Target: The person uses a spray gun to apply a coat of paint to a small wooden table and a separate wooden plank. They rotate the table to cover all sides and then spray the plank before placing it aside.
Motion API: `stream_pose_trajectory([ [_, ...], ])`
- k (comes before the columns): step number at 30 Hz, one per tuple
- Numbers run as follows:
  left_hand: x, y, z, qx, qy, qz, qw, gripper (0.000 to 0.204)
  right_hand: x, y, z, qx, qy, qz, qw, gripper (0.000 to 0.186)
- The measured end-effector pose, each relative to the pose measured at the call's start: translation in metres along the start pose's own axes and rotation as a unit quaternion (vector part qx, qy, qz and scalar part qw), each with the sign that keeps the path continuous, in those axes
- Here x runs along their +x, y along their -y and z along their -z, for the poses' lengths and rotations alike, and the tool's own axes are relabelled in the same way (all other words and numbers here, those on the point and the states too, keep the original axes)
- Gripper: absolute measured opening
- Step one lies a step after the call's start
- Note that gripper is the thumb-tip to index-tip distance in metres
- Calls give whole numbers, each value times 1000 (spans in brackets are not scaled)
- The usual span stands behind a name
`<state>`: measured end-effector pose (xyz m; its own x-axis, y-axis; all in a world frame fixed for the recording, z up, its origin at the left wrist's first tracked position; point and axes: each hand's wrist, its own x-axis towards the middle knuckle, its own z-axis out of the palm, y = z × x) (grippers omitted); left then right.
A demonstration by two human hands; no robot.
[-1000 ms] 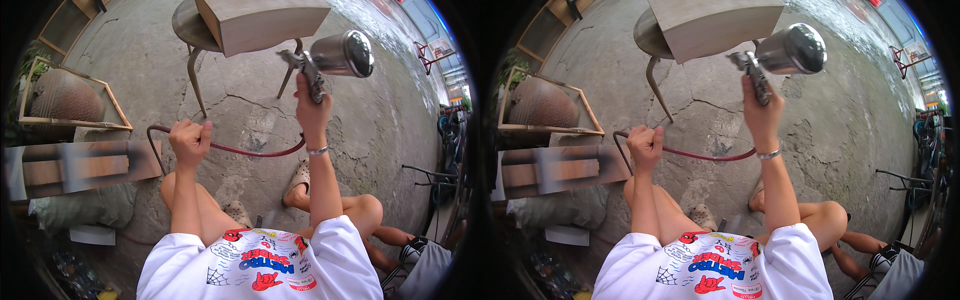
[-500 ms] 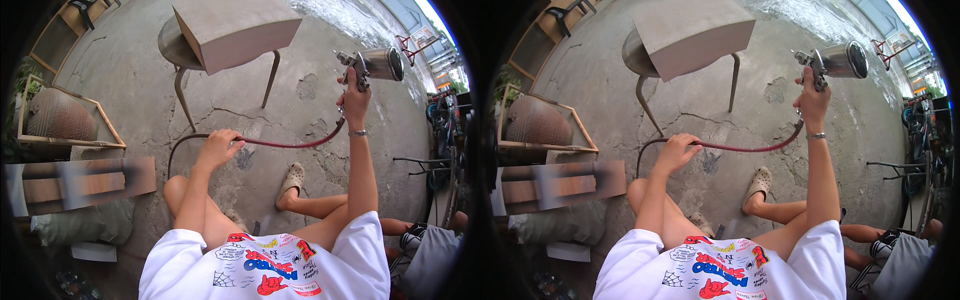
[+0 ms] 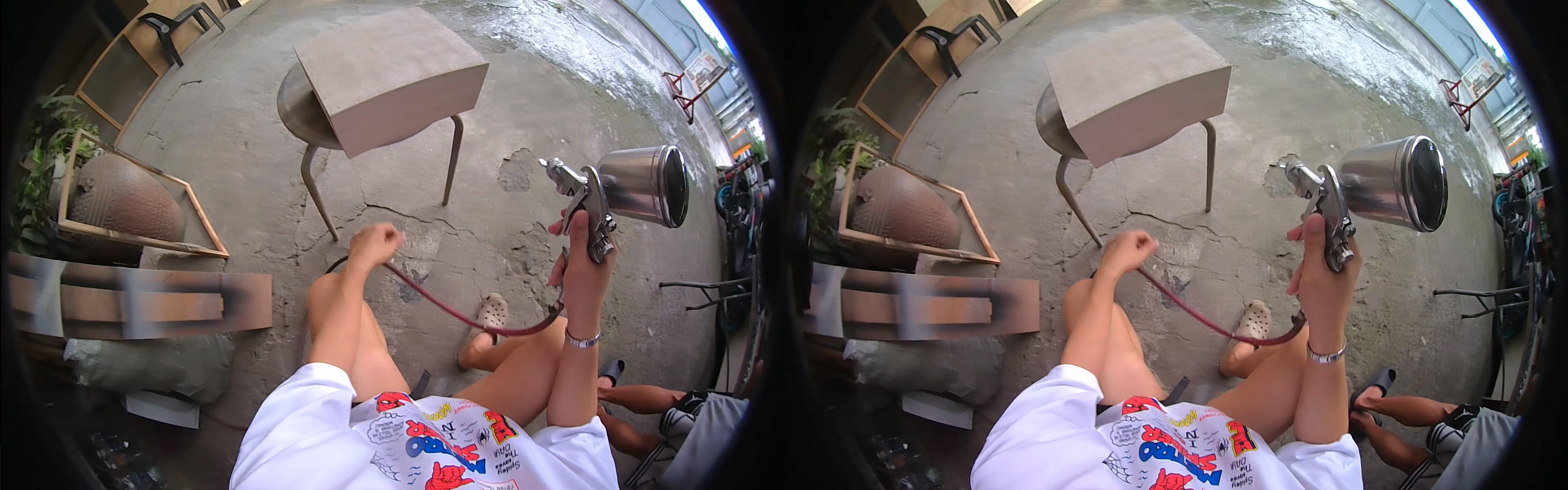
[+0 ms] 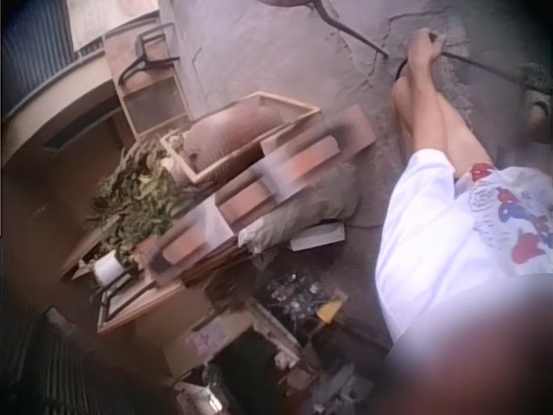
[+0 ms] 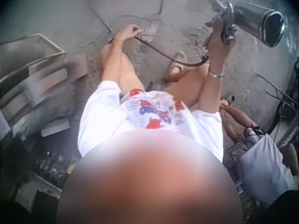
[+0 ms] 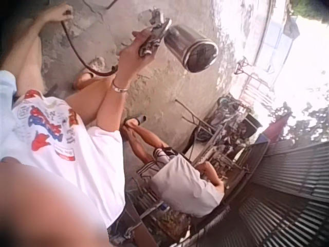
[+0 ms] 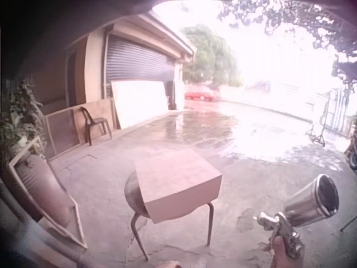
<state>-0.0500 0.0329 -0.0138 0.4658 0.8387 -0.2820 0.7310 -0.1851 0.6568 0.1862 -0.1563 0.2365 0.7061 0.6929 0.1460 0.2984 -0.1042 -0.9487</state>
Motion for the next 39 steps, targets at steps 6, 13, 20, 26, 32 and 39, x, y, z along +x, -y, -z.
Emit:
stream_pose_trajectory([
  [6,35,53,63,-361,-607,63,706,47,-5,-10,14,0,34,-28,999,40],
  [13,133,63,197,-690,-163,35,704,67,-3,-24,45,-58,28,-27,998,45],
  [20,162,39,199,-699,-282,-13,657,58,-1,-22,50,-42,30,-36,998,46],
  [26,109,16,170,-765,-317,-61,557,51,-6,-21,55,-23,23,-40,999,44],
  [32,64,-59,130,-765,-404,-72,496,54,-10,-19,59,-14,10,-43,999,42],
  [39,65,-102,87,-772,-495,-72,391,58,-18,-25,63,-56,24,-33,998,47],
])
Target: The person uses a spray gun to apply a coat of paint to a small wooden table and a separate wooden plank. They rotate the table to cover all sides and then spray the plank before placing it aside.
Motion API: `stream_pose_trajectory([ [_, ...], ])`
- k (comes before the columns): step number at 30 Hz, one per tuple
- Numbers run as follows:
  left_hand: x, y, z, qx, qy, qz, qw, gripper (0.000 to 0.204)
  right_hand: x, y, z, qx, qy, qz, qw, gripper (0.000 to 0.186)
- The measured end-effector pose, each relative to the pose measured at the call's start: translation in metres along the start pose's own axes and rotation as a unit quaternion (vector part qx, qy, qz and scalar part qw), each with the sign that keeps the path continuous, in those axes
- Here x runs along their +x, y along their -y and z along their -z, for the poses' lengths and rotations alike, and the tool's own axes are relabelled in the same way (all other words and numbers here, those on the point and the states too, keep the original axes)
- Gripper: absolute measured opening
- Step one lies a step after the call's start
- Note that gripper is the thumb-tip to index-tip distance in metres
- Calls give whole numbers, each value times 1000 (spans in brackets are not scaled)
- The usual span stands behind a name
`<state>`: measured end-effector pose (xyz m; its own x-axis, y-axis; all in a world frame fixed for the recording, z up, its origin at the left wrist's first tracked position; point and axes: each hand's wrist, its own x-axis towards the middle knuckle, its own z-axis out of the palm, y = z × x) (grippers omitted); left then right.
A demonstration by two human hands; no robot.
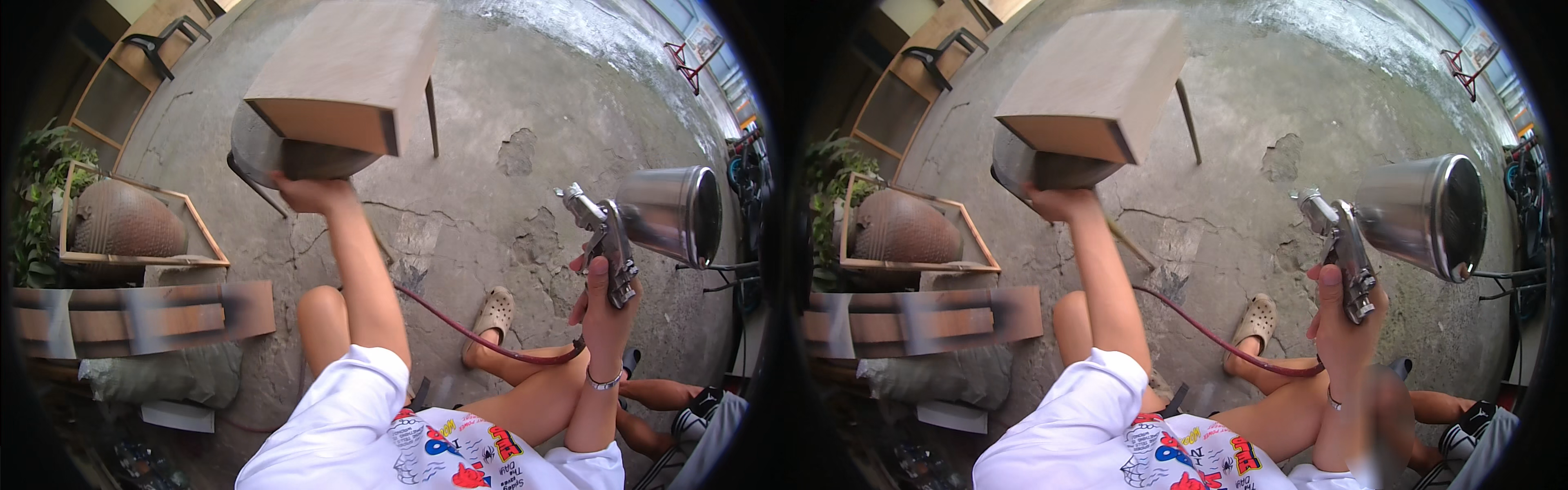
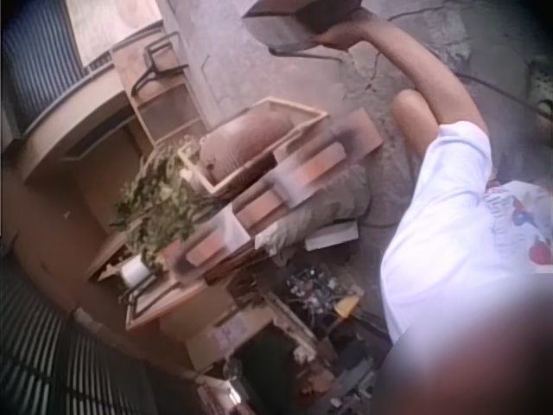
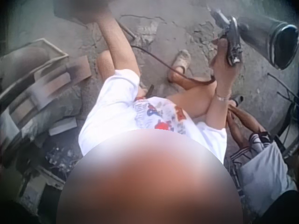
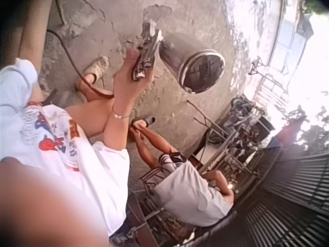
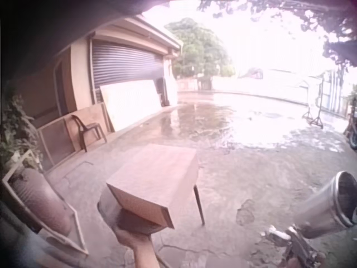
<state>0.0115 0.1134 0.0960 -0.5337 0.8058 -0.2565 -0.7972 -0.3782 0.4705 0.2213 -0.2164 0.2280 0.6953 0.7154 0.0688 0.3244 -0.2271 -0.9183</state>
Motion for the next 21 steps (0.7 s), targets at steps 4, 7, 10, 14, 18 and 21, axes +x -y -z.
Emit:
stream_pose_trajectory([
  [4,-35,6,7,48,-39,-8,998,58,0,3,-6,-5,2,0,1000,48],
  [7,-7,-9,27,61,74,99,991,59,1,5,-7,-6,2,13,1000,49],
  [10,38,-44,26,101,123,204,966,60,3,2,-8,1,-2,10,1000,49],
  [14,90,-57,27,101,123,262,952,59,4,11,-18,8,15,31,999,48],
  [18,84,-49,37,69,124,204,969,57,7,12,-23,3,24,41,999,46],
  [21,59,-51,42,29,109,203,973,56,6,12,-23,-4,22,40,999,46],
])
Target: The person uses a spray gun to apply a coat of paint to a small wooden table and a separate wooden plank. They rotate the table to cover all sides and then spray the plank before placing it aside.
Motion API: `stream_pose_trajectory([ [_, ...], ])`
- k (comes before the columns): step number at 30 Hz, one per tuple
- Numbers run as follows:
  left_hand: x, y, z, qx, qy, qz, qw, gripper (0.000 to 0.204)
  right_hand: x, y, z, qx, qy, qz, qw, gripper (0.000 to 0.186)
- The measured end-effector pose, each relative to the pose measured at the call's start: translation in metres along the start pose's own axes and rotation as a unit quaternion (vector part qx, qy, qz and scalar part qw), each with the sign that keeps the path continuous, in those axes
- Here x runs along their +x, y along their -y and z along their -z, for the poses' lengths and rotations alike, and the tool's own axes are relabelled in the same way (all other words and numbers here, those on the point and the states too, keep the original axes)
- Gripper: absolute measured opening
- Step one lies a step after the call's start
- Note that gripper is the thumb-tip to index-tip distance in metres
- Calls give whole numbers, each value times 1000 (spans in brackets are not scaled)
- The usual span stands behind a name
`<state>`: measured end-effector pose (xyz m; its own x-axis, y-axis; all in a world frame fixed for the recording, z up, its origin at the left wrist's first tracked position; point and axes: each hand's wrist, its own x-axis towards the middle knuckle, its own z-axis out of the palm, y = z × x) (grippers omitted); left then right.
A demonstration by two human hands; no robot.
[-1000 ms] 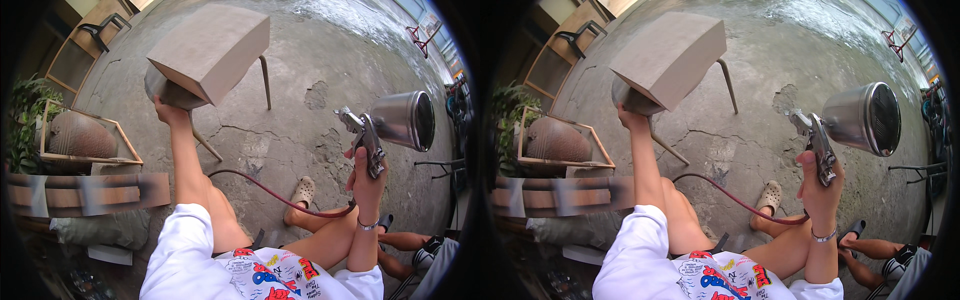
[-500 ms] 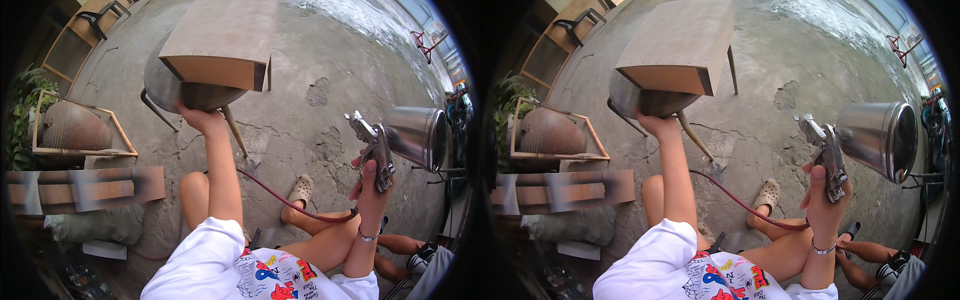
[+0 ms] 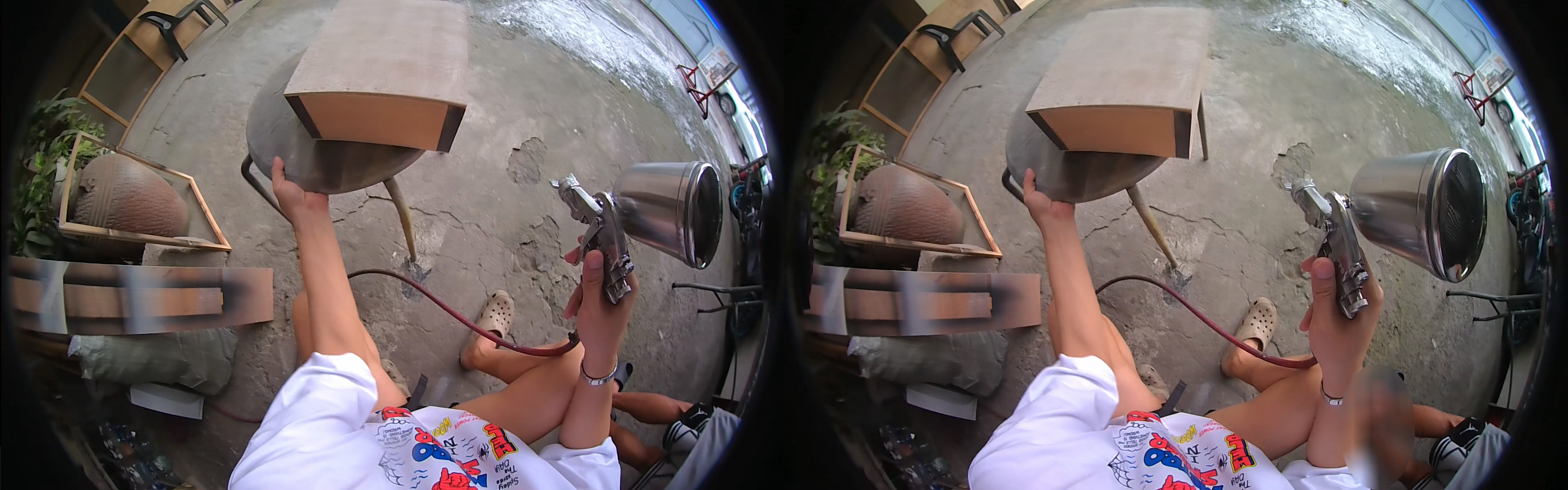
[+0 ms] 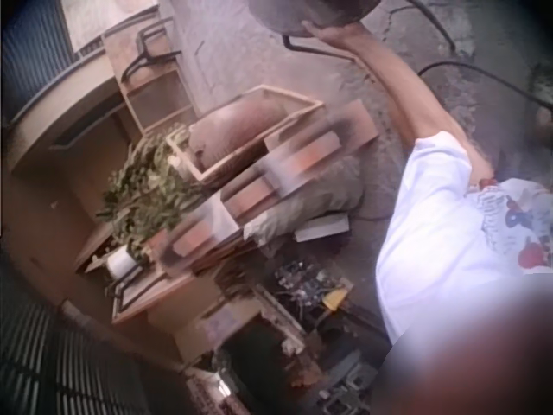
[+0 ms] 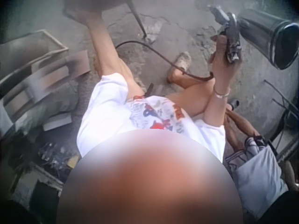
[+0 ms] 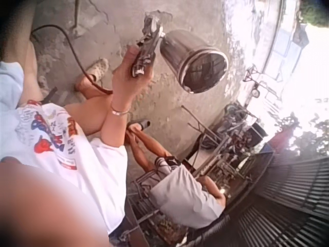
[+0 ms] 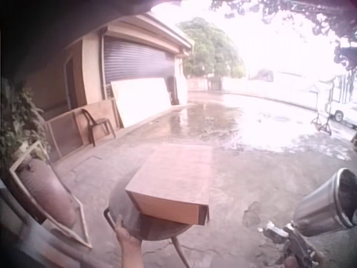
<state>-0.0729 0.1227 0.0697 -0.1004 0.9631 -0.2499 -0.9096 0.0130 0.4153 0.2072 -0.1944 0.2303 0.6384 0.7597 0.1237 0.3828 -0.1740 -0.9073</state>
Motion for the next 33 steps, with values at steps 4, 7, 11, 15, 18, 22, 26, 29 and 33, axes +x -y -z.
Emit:
stream_pose_trajectory([
  [4,-38,14,-9,-15,-56,-47,997,56,-4,3,-1,25,-14,-29,999,44],
  [7,-63,30,-33,-34,-86,-96,991,61,-4,5,-2,27,-23,-34,999,44],
  [11,-92,66,-47,-61,-90,-152,982,71,-3,2,-6,-6,-3,-7,1000,50],
  [15,-114,82,-25,10,-64,-103,993,78,-1,2,-12,-20,5,9,1000,51],
  [18,-149,73,-5,201,-114,-51,972,50,4,-2,-10,-25,0,21,999,50],
  [22,-189,57,29,362,-24,-196,911,17,12,5,-21,20,-19,10,1000,43],
  [26,-178,48,17,386,130,-225,885,12,21,7,-22,-2,-43,19,999,47],
  [29,-182,39,-20,271,146,-94,947,20,24,1,-23,2,-47,13,999,49],
  [33,-184,45,-33,158,167,72,971,31,28,-1,-28,-1,-39,14,999,51],
])
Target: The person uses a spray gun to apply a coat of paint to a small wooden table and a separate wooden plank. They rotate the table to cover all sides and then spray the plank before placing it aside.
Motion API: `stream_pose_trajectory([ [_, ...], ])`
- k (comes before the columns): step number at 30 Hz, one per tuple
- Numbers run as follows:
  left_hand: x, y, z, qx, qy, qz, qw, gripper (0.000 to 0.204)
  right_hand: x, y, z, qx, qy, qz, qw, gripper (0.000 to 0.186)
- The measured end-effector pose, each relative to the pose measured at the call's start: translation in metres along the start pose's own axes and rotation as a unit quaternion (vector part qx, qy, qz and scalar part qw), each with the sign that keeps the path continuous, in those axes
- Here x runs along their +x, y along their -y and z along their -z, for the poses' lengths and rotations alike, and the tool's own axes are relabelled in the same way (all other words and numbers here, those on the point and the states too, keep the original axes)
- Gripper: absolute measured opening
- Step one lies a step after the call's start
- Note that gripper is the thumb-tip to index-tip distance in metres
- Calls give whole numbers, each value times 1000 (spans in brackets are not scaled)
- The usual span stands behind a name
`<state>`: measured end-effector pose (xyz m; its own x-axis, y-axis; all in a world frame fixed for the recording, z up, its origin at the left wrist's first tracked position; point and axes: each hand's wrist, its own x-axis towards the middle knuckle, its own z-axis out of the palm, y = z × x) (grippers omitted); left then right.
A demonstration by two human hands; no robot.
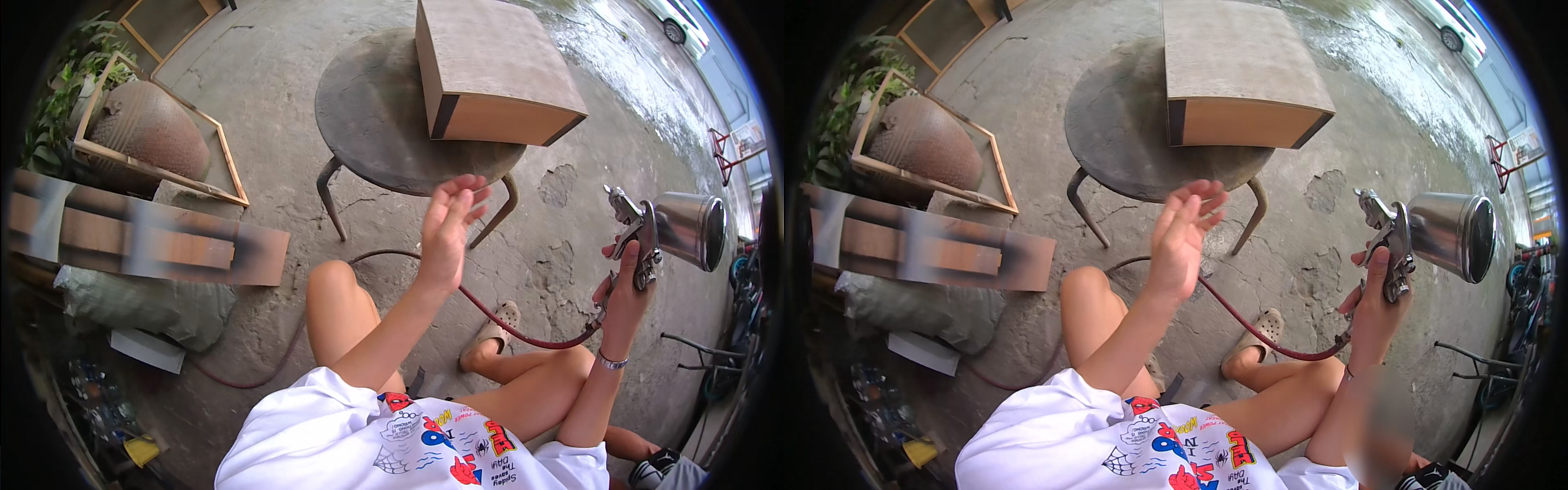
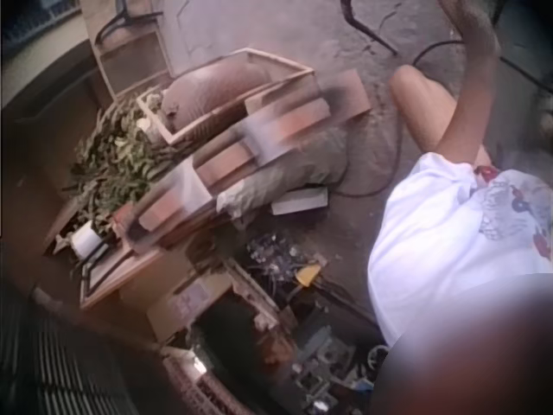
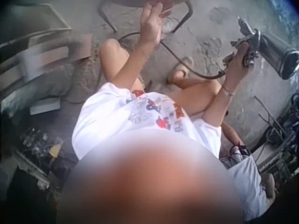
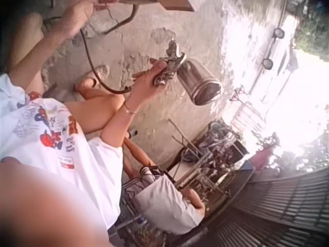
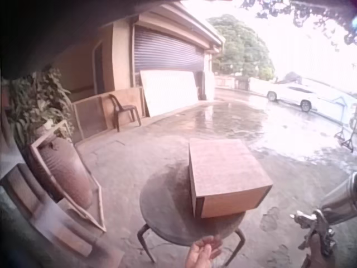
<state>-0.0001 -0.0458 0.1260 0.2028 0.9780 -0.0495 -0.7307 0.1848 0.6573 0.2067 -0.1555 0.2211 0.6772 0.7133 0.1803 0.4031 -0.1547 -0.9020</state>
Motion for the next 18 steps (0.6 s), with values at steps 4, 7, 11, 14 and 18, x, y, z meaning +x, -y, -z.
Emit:
stream_pose_trajectory([
  [4,16,43,-7,-97,49,137,985,43,2,-4,5,6,-4,-25,1000,51],
  [7,31,80,-28,-111,68,202,971,56,2,-1,8,1,-20,-26,999,49],
  [11,61,123,-50,-132,59,189,971,69,0,0,4,5,-27,-3,1000,46],
  [14,85,136,-63,-149,15,137,979,71,-5,5,7,11,-21,-16,1000,46],
  [18,95,133,-78,-184,-22,90,979,73,-10,2,14,14,-40,-20,999,47],
])
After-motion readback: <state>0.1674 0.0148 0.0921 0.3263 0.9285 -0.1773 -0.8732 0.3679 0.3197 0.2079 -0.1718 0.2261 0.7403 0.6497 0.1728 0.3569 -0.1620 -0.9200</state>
